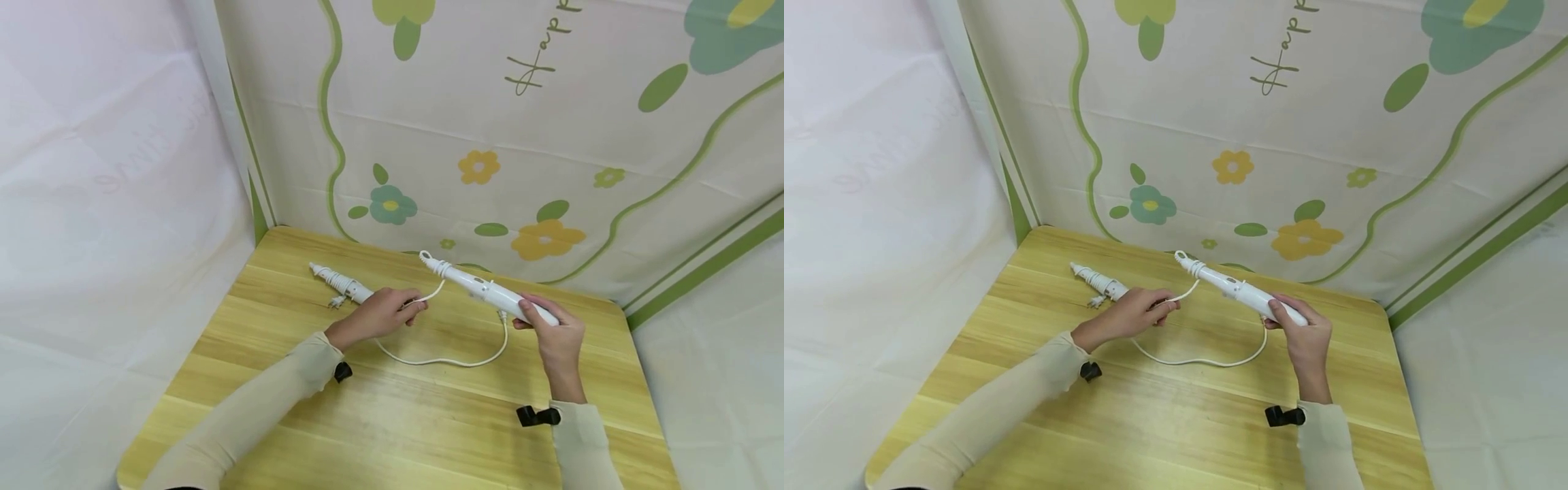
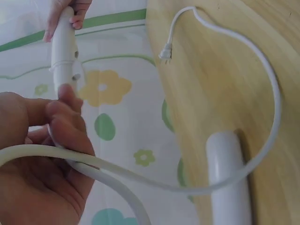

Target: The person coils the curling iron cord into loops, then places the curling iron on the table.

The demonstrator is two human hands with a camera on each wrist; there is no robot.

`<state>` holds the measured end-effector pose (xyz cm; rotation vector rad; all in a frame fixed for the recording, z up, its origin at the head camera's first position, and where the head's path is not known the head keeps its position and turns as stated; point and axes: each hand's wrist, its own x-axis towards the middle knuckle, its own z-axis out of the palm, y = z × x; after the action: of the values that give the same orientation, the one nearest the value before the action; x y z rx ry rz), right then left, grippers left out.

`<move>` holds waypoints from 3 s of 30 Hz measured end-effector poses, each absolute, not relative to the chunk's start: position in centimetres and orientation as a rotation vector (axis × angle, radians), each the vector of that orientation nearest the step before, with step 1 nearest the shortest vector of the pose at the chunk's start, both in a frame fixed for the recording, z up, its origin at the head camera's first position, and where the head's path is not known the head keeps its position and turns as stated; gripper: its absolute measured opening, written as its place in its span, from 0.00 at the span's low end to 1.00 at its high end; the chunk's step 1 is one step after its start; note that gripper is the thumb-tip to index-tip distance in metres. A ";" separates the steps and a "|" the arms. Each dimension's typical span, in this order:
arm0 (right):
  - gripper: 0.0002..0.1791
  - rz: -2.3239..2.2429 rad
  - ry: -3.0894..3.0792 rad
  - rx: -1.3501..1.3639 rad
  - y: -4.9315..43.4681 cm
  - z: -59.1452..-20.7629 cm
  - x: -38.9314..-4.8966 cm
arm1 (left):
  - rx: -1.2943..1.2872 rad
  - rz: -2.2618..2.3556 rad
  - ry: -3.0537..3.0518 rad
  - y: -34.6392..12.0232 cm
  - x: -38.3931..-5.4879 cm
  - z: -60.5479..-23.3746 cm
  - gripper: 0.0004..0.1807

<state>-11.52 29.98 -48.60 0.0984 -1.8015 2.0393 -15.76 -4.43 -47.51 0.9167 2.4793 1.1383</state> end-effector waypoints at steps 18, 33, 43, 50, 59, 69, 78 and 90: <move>0.09 1.971 -2.283 0.360 30.7 -49.0 -10.2 | 1.512 0.866 2.657 -7.1 -18.9 -43.6 0.12; 0.11 2.377 -1.819 0.613 30.8 -49.1 -9.4 | 1.359 1.287 2.339 -7.3 -20.2 -43.5 0.13; 0.13 2.514 -1.807 0.698 30.7 -49.4 -9.2 | 1.261 1.367 2.305 -6.9 -20.1 -42.7 0.14; 0.24 2.440 -2.001 0.764 31.3 -48.9 -9.2 | 1.288 1.359 2.299 -7.0 -20.4 -42.7 0.14; 0.35 2.172 -2.336 0.755 31.8 -48.3 -9.0 | 1.285 1.367 2.283 -7.2 -20.5 -43.3 0.13; 0.33 1.975 -2.477 0.744 31.7 -47.7 -9.0 | 1.305 1.389 2.289 -7.3 -20.6 -43.6 0.13; 0.28 2.194 -2.267 0.824 31.5 -47.3 -8.8 | 1.258 1.450 2.251 -7.1 -20.5 -43.7 0.13; 0.26 2.245 -2.108 0.756 31.7 -46.5 -8.8 | 1.019 1.613 2.018 -5.5 -19.7 -46.7 0.14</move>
<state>-8.78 31.68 -46.49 0.7556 -2.1079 2.2452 -19.70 -5.55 -46.68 1.0187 2.0177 1.6129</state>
